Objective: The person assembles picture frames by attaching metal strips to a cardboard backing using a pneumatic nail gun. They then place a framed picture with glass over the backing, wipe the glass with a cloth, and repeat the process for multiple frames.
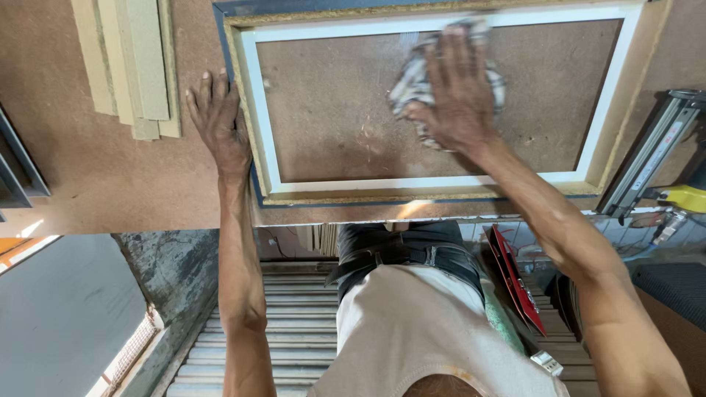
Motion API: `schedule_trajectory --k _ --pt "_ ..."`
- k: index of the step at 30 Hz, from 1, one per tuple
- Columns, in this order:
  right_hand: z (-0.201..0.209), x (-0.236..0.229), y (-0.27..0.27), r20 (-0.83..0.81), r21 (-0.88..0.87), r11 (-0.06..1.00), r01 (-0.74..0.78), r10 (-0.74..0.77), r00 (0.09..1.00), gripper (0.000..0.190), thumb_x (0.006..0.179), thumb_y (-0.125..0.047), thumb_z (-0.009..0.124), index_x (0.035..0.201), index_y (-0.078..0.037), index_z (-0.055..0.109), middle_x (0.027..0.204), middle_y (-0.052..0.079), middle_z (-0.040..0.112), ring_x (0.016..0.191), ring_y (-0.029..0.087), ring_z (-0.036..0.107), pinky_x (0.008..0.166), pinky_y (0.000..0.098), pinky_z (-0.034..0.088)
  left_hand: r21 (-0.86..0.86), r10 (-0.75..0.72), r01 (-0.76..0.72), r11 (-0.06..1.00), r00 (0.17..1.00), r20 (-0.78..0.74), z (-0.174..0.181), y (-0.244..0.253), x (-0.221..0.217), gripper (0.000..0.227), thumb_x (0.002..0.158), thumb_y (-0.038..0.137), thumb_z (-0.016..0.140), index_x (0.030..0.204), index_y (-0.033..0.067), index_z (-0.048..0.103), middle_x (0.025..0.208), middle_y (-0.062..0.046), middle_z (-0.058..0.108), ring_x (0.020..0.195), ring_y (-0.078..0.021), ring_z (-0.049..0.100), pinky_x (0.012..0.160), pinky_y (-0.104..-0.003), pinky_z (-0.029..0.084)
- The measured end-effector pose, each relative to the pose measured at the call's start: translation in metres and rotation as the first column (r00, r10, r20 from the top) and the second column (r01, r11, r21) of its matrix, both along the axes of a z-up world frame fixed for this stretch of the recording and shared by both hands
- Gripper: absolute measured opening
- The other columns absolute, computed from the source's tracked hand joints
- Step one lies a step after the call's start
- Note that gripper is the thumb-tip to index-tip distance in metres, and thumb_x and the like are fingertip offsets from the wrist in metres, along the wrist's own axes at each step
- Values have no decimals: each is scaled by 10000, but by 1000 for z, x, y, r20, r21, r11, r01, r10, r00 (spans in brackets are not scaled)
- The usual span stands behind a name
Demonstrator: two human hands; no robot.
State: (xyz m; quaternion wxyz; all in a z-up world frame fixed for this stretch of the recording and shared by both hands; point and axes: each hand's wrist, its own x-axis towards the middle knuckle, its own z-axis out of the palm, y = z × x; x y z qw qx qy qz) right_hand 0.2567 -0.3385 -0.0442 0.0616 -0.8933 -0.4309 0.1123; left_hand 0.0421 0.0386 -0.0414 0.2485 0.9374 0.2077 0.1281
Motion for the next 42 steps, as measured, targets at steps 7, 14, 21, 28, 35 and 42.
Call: schedule_trajectory --k 7,14,21,28,35,42 --pt "44 -24 -44 -78 16 984 -177 178 981 875 1042 -669 341 1564 31 397 1683 262 267 1590 417 226 1318 581 129 25 5 -6 1000 1000 30 13 0 1 287 1078 169 627 1355 184 699 1506 -21 596 1499 -235 389 1294 -527 132" --pt "23 -26 38 -72 210 971 -111 129 989 894 1089 -618 500 1616 64 261 1689 293 199 1593 406 125 1318 578 140 63 -7 7 998 1000 -3 -1 2 -13 294 1084 171 630 1370 163 698 1513 -30 598 1496 -254 402 1288 -540 138" --pt "45 -83 89 -246 99 993 -62 84 966 905 1025 -640 304 1627 21 164 1703 242 71 1578 363 39 1298 497 35 69 -34 32 997 999 35 18 1 -4 288 1065 145 606 1336 121 700 1488 -70 611 1482 -301 438 1272 -570 148" --pt "86 -87 -110 -107 -262 759 596 -636 764 1010 1064 -646 277 1542 228 111 1540 531 29 1510 606 11 1260 646 84 25 -55 54 998 996 64 14 1 -1 314 1094 144 575 1383 90 686 1486 -100 611 1484 -320 436 1264 -574 151" --pt "21 -27 -156 90 -88 864 496 -489 868 996 1074 -664 263 1606 152 57 1618 485 34 1564 587 42 1316 652 111 18 -33 32 999 997 67 16 -3 1 339 1113 253 533 1367 97 693 1465 -79 631 1478 -301 422 1261 -578 133" --pt "11 53 -133 177 -3 988 157 -154 972 976 1086 -712 310 1643 53 73 1703 354 64 1626 492 90 1357 620 109 61 -33 30 998 998 45 12 -1 3 307 1094 232 549 1292 84 732 1449 -89 643 1458 -313 438 1247 -582 131"
